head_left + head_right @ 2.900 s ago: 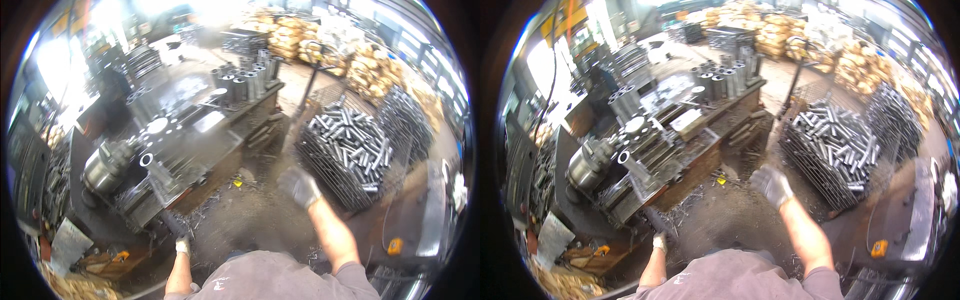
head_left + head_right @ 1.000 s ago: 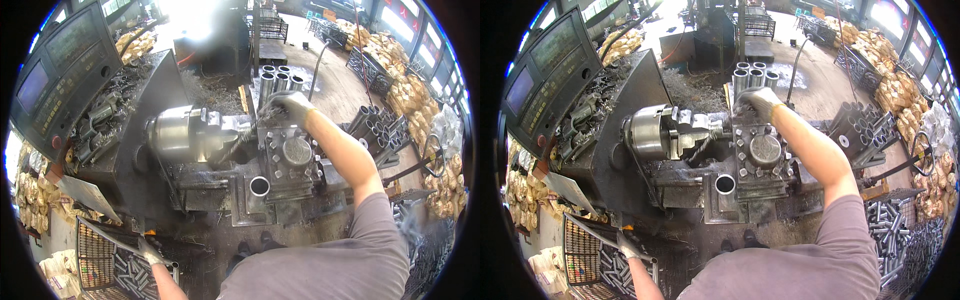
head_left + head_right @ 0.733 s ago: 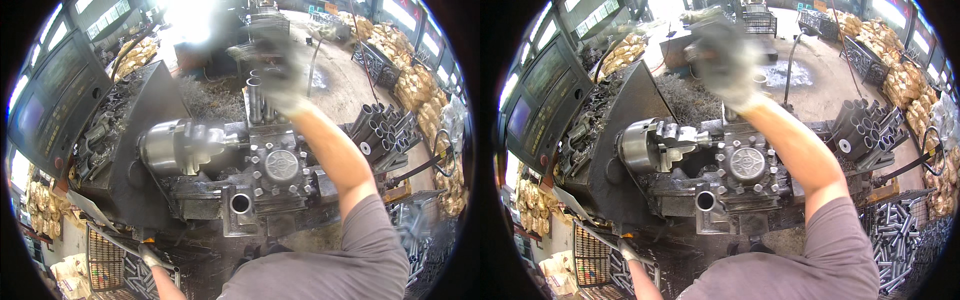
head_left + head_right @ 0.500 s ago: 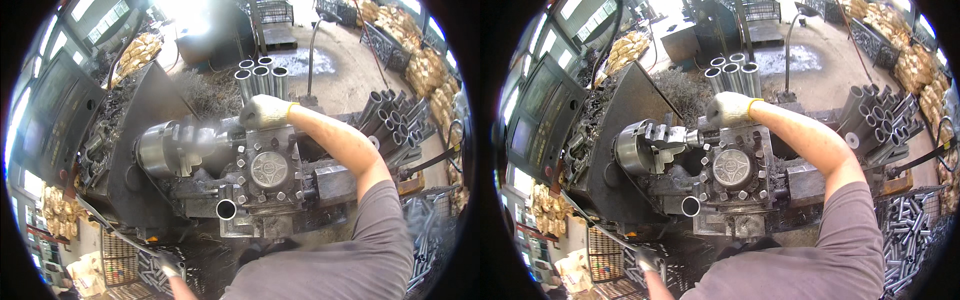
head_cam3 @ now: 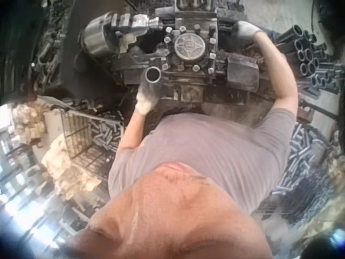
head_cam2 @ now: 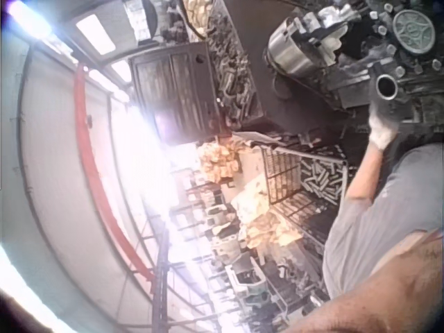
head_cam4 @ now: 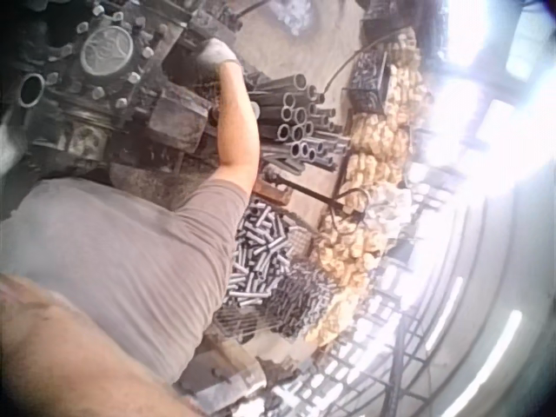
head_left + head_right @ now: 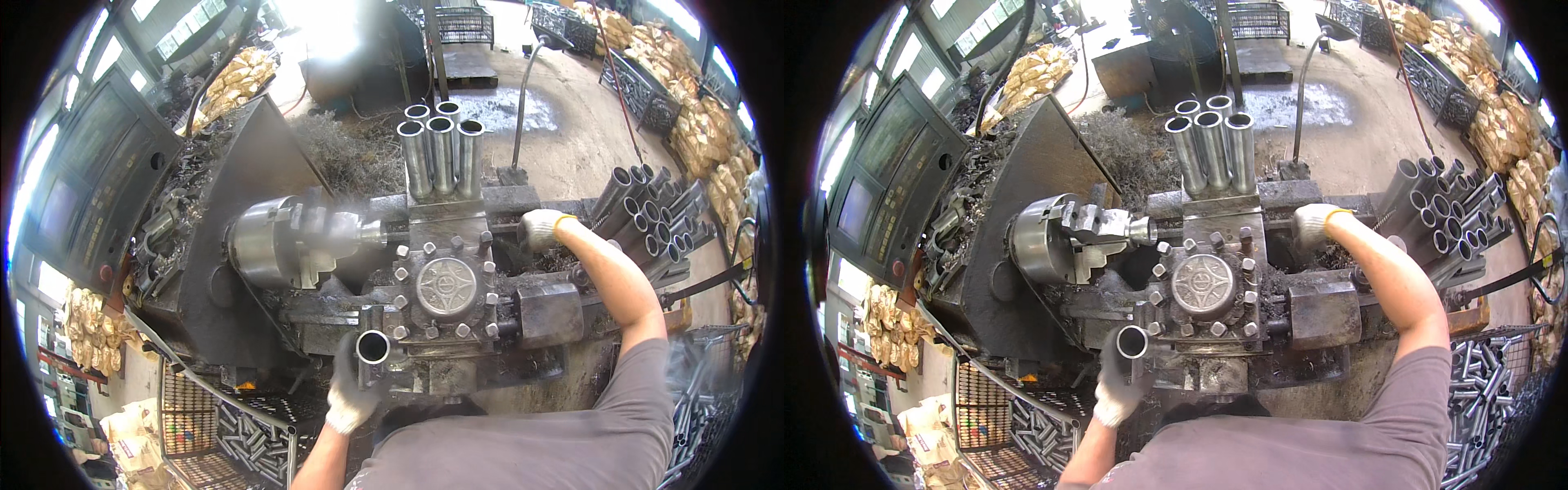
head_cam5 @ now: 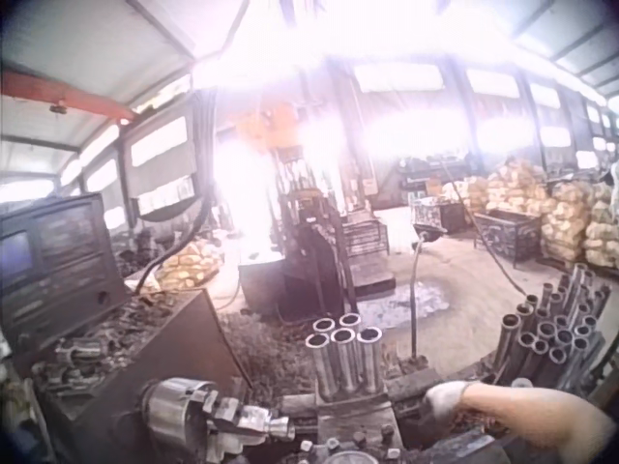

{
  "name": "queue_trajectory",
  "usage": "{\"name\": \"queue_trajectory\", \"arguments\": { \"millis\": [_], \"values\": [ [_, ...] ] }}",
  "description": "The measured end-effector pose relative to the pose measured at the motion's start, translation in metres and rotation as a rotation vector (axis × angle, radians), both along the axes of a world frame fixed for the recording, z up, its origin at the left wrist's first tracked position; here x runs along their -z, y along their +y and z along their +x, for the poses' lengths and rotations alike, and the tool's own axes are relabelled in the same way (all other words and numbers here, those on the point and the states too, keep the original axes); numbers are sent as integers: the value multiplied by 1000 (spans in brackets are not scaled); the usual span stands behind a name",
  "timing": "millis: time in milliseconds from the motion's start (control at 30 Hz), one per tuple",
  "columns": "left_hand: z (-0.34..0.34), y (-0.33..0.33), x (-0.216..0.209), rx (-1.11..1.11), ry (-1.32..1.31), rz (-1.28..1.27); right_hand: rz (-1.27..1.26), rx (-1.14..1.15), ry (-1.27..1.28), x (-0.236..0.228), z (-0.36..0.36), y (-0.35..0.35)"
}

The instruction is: The person repeatedly loads hollow metal tubes into a lathe chuck, secures them, and removes them after machining. The finished tubes are placed into a wire basket. The person wears gloves and works continuously in a factory setting.

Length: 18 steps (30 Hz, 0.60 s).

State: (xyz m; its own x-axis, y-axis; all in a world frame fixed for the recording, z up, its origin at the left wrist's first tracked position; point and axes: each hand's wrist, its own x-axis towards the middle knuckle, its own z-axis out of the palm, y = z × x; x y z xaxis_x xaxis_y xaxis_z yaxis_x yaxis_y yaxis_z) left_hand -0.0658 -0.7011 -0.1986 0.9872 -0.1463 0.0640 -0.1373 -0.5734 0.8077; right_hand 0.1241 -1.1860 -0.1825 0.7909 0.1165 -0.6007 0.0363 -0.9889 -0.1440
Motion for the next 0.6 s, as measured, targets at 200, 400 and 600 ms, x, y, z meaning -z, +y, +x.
{"name": "queue_trajectory", "arguments": {
  "millis": [200,400,600],
  "values": [
    [55,-1,44,225,-264,-181,208,126,-441,-46,-28,5],
    [149,43,-93,-105,-339,-151,389,188,-503,-123,-20,64],
    [189,39,-68,-165,-419,90,459,-103,-663,-115,14,122]
  ]
}}
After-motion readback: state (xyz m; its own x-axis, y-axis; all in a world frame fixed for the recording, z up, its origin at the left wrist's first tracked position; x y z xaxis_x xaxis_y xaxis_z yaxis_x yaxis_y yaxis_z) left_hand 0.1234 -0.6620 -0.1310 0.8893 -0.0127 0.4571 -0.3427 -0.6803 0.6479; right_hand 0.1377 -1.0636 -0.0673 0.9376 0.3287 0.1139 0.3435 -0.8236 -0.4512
